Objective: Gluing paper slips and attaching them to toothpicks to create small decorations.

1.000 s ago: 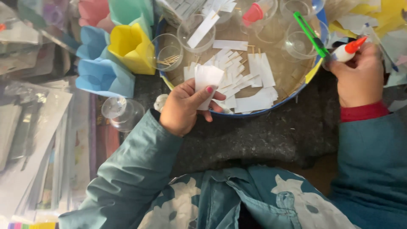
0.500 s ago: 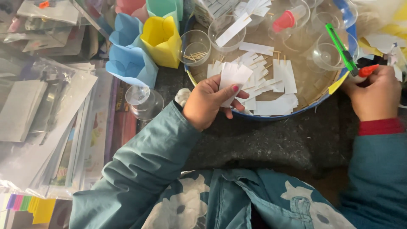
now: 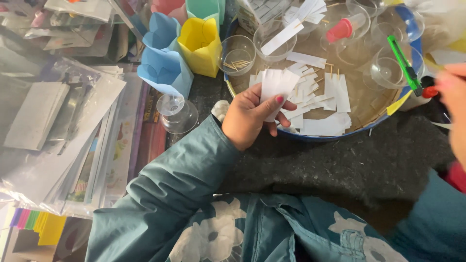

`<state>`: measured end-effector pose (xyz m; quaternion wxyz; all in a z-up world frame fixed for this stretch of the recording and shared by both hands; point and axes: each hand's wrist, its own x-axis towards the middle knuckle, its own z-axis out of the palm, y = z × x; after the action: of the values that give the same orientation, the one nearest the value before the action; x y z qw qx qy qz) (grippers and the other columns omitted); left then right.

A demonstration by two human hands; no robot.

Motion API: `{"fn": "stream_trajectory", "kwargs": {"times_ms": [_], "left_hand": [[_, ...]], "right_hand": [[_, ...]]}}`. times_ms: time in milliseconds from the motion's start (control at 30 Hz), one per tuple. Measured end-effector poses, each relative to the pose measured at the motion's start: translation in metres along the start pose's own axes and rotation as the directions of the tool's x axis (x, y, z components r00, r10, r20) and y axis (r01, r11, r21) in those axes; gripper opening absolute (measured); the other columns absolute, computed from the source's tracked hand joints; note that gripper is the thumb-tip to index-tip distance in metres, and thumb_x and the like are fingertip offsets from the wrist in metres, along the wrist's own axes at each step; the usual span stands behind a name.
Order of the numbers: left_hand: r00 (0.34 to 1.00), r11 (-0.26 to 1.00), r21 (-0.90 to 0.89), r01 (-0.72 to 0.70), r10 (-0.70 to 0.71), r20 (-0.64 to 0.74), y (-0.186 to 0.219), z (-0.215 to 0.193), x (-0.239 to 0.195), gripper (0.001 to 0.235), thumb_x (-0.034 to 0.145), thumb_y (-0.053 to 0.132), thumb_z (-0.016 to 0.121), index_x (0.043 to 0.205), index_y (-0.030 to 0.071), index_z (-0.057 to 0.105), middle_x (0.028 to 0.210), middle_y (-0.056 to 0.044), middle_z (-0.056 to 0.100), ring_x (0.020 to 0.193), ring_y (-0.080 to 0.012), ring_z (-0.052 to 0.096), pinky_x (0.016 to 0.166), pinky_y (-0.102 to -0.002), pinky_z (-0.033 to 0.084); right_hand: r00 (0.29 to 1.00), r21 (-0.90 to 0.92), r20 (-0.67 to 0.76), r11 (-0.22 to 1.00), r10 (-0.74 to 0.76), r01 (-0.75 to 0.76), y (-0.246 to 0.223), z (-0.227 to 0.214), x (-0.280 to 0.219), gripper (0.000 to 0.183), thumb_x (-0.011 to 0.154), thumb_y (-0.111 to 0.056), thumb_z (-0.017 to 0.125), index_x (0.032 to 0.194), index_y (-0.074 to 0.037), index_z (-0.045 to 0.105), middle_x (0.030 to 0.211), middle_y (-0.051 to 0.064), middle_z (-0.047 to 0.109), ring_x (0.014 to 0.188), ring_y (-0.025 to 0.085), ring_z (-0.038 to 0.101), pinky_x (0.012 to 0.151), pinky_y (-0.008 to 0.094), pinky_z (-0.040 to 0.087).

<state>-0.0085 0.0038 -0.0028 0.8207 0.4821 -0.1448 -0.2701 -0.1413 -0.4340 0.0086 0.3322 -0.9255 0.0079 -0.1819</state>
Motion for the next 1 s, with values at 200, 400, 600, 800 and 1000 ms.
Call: {"fn": "stream_trajectory", "kwargs": {"times_ms": [200,400,600,800,1000], "left_hand": [[0.969,0.96,-0.163,-0.226,0.203,-0.144,0.015,-0.011,-0.001,0.029,0.117,0.009,0.073,0.141,-0.005,0.066,0.117,-0.024,0.085,0.077,-0.0254,0.082,0.054,-0.029,0.059],[0.859,0.838,-0.211,-0.503,0.458,-0.228,0.048,-0.023,-0.01,0.026,0.122,0.012,0.073,0.142,-0.003,0.067,0.119,-0.023,0.085,0.08,-0.0263,0.081,0.058,-0.031,0.058],[0.833,0.799,-0.246,-0.548,0.496,-0.245,0.062,-0.031,-0.009,0.026,0.122,0.015,0.075,0.14,-0.003,0.068,0.121,-0.021,0.085,0.084,-0.0261,0.081,0.06,-0.034,0.059],[0.858,0.822,-0.254,-0.509,0.46,-0.229,0.056,-0.037,-0.004,0.031,0.122,0.018,0.074,0.143,-0.003,0.064,0.124,-0.024,0.084,0.087,-0.0258,0.081,0.059,-0.033,0.058],[0.887,0.848,-0.266,-0.457,0.414,-0.203,0.049,-0.034,0.0,0.031,0.122,0.016,0.073,0.143,-0.005,0.065,0.122,-0.022,0.084,0.085,-0.0247,0.081,0.059,-0.032,0.058]], "right_hand": [[0.831,-0.2,0.026,0.812,-0.555,0.548,-0.188,0.049,0.108,0.015,0.124,0.014,0.109,0.136,0.013,0.099,0.116,0.024,0.089,0.081,0.03,0.066,0.075,0.043,0.049],[0.72,0.005,0.183,0.733,-0.669,0.68,-0.201,0.167,0.2,0.006,0.101,-0.006,0.095,0.105,-0.002,0.094,0.095,0.008,0.081,0.072,0.023,0.064,0.064,0.039,0.05],[0.764,-0.287,0.449,0.735,-0.463,0.615,-0.209,0.237,0.233,0.018,0.095,-0.02,0.078,0.1,-0.015,0.094,0.096,0.01,0.088,0.08,0.043,0.076,0.072,0.056,0.061],[0.756,-0.403,0.525,0.668,-0.39,0.625,-0.206,0.274,0.249,0.008,0.09,-0.027,0.083,0.086,-0.023,0.089,0.082,0.008,0.08,0.072,0.042,0.071,0.069,0.054,0.058],[0.749,-0.351,0.509,0.693,-0.424,0.63,-0.211,0.285,0.251,0.01,0.091,-0.027,0.083,0.088,-0.02,0.089,0.083,0.009,0.08,0.071,0.042,0.07,0.068,0.053,0.058]]}}
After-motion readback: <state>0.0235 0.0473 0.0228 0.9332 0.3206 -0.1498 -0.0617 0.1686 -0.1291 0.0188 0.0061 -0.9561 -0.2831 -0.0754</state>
